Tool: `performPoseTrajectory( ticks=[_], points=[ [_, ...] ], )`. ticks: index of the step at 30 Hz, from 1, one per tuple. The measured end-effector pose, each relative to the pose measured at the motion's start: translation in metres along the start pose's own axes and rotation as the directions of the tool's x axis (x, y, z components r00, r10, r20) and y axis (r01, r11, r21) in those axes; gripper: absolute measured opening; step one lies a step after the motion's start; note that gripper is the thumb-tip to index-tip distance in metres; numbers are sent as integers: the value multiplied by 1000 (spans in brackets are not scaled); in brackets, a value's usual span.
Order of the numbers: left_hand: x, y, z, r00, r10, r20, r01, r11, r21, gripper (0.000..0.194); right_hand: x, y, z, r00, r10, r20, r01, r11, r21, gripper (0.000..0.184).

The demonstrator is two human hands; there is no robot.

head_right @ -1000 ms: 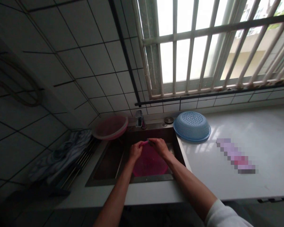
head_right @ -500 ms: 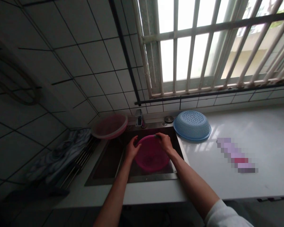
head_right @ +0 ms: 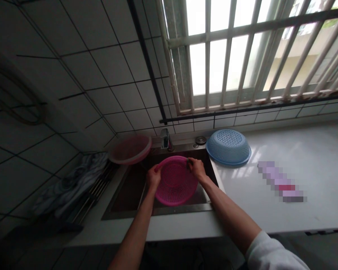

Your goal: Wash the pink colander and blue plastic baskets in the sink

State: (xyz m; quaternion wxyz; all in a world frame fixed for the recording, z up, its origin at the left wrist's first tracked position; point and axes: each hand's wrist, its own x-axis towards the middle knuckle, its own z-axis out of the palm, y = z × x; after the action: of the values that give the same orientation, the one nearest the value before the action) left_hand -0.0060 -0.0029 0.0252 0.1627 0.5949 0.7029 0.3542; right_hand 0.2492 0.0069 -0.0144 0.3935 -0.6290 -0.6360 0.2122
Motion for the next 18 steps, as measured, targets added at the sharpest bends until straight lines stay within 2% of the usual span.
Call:
performPoseTrajectory(
  ticks=[2, 4, 6, 7, 9, 11, 13, 15, 18],
  points=[
    [-2, 2, 3, 994, 56, 90, -61, 997, 56, 22, -5, -11, 4, 995, -68, 68, 69, 998, -7, 38],
    [-6, 7, 8, 973, 140, 184, -158, 983, 89, 25, -10, -25, 10, 971, -202, 128, 201, 979, 19, 38],
    [-8, 11, 11, 954, 196, 228, -221, 971, 93, 29, -12, -37, 14, 938, -313, 151, 310, 950, 46, 37],
    [-9, 12, 12, 955, 202, 216, -225, 971, 86, 31, -12, -39, 15, 934, -330, 139, 325, 944, 54, 37],
    [-8, 12, 11, 978, 162, 129, -169, 984, 49, 31, -8, -35, 14, 963, -261, 72, 258, 965, 47, 35],
    [-4, 8, 8, 996, 85, 23, -84, 996, -31, 27, -3, -22, 9, 994, -111, 1, 111, 994, 20, 33],
    [0, 4, 4, 1000, 12, -27, -15, 994, -111, 23, 2, -6, 5, 1000, 2, -12, -2, 1000, -9, 33],
    [2, 1, 2, 1000, -8, -26, 4, 989, -146, 21, 4, 4, 2, 999, 36, 0, -36, 999, -22, 35],
    [0, 3, 4, 999, 41, 17, -39, 990, -133, 20, 0, 2, 3, 1000, -9, -10, 9, 1000, 3, 36]
  ],
)
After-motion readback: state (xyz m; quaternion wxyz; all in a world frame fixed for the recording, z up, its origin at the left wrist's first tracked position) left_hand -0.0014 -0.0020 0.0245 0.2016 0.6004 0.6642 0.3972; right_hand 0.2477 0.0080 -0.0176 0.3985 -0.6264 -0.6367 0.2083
